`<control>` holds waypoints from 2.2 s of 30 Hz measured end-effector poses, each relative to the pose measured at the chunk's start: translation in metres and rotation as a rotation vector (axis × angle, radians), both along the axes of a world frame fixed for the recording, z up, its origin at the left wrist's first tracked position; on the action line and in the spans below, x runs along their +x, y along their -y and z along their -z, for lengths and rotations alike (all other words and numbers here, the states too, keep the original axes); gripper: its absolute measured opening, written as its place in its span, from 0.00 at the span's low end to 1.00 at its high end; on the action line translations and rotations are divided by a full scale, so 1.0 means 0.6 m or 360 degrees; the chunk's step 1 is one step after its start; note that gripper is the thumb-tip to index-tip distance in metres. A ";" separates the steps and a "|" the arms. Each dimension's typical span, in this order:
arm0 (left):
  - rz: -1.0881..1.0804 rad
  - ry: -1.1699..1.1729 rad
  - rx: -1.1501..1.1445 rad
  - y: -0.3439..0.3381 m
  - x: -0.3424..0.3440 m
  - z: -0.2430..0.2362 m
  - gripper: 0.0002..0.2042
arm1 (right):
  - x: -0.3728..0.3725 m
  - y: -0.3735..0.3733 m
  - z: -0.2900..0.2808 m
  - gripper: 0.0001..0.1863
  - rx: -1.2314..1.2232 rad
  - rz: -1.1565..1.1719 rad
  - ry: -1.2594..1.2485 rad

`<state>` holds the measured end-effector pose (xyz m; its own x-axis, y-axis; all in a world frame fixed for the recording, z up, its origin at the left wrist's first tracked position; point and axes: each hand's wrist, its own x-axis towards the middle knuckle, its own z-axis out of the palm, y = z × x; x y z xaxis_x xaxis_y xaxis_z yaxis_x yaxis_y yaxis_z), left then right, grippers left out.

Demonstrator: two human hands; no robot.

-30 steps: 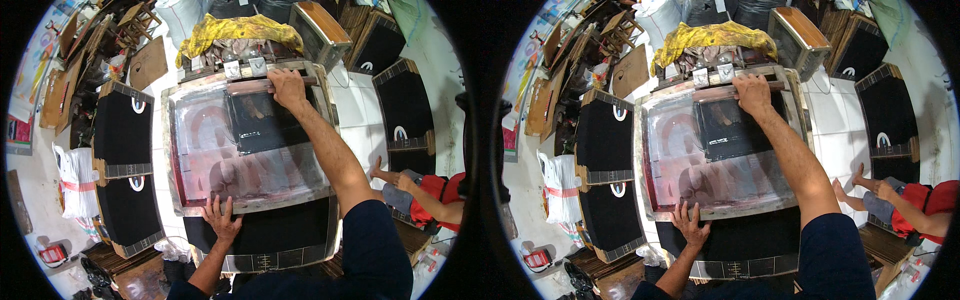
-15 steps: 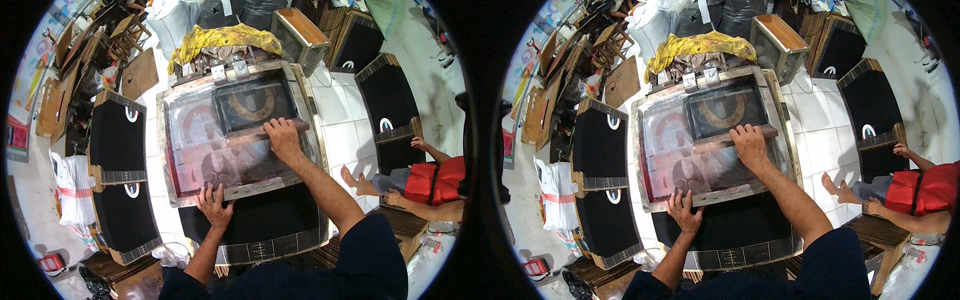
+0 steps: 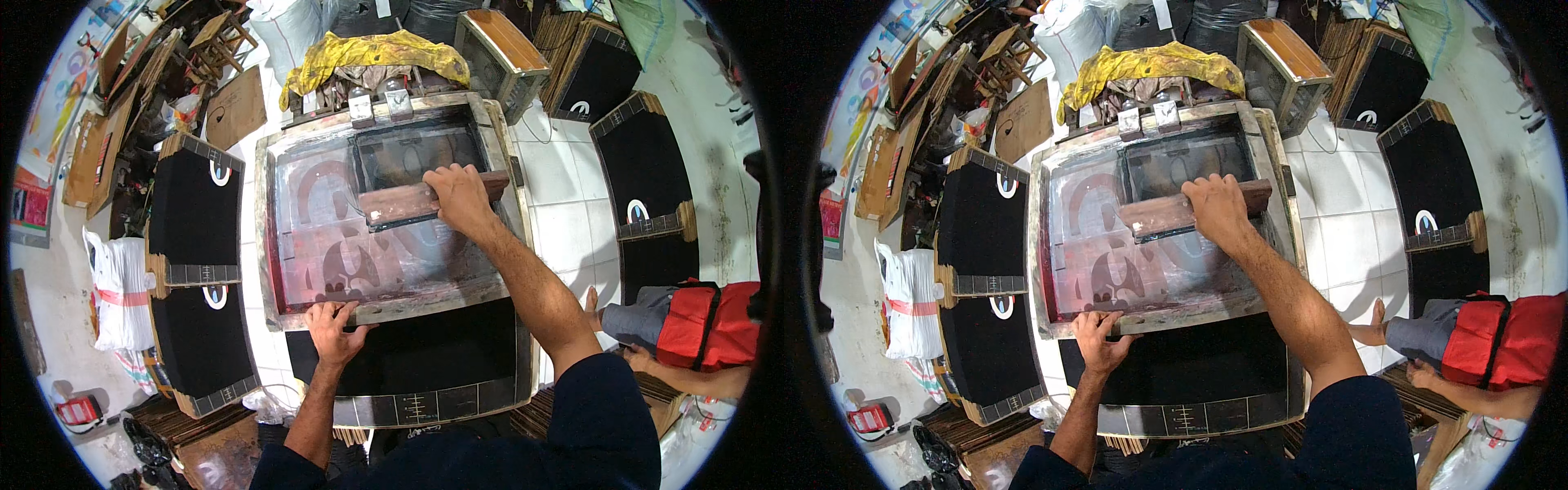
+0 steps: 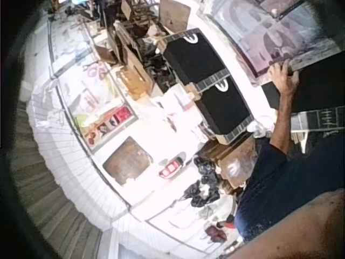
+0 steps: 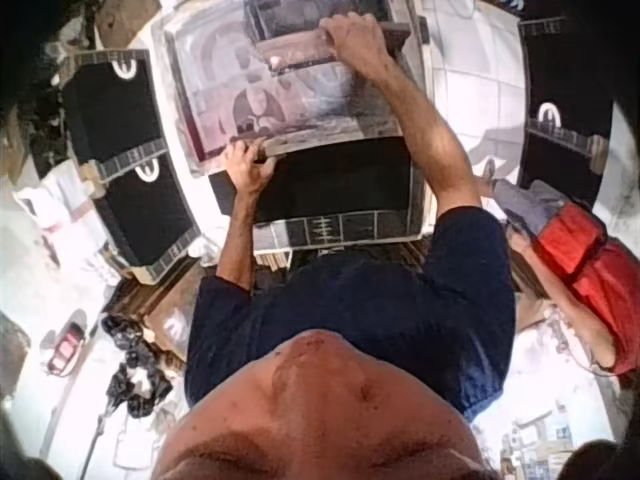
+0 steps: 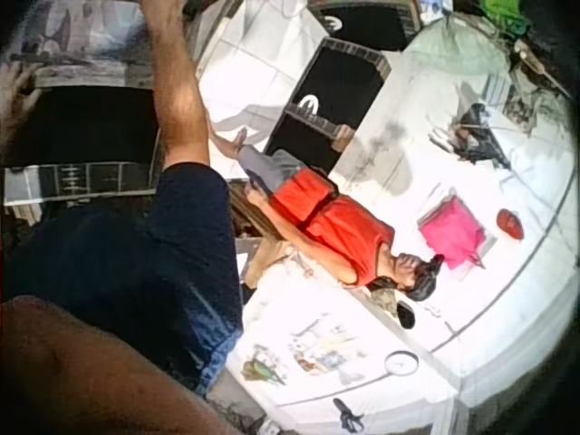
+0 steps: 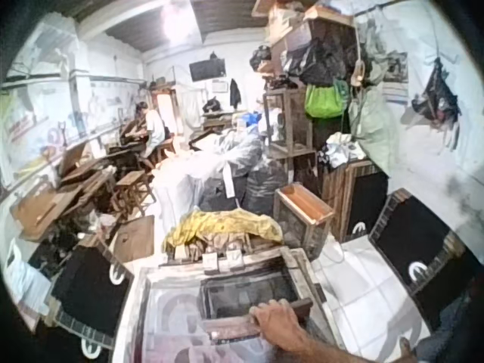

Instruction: The person performs manual screen printing on black fabric. They align a screen, use a squeegee to pull ink across the mesh, lift the screen to reveal a printed logo, and repeat the process on successive pieces.

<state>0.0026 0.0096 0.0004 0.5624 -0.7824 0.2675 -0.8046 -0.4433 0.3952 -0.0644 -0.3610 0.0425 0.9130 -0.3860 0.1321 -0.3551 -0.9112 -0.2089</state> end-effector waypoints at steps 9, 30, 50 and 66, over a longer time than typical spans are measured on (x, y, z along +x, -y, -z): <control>-0.0044 -0.0067 0.0061 0.005 -0.003 -0.022 0.25 | 0.171 0.170 0.001 0.26 0.0090 -0.0066 -0.0118; -0.0029 0.0347 -0.0284 0.022 0.061 -0.333 0.32 | -0.106 -0.170 -0.238 0.18 -0.0417 0.0317 0.1081; -0.1732 -0.1123 0.0002 -0.677 -0.274 0.423 0.16 | 0.091 0.024 -0.568 0.26 -0.0087 0.0631 0.0846; -0.1748 -0.0056 0.0279 -0.594 -0.003 0.154 0.16 | 0.079 0.013 -0.567 0.28 -0.0099 0.0713 0.0704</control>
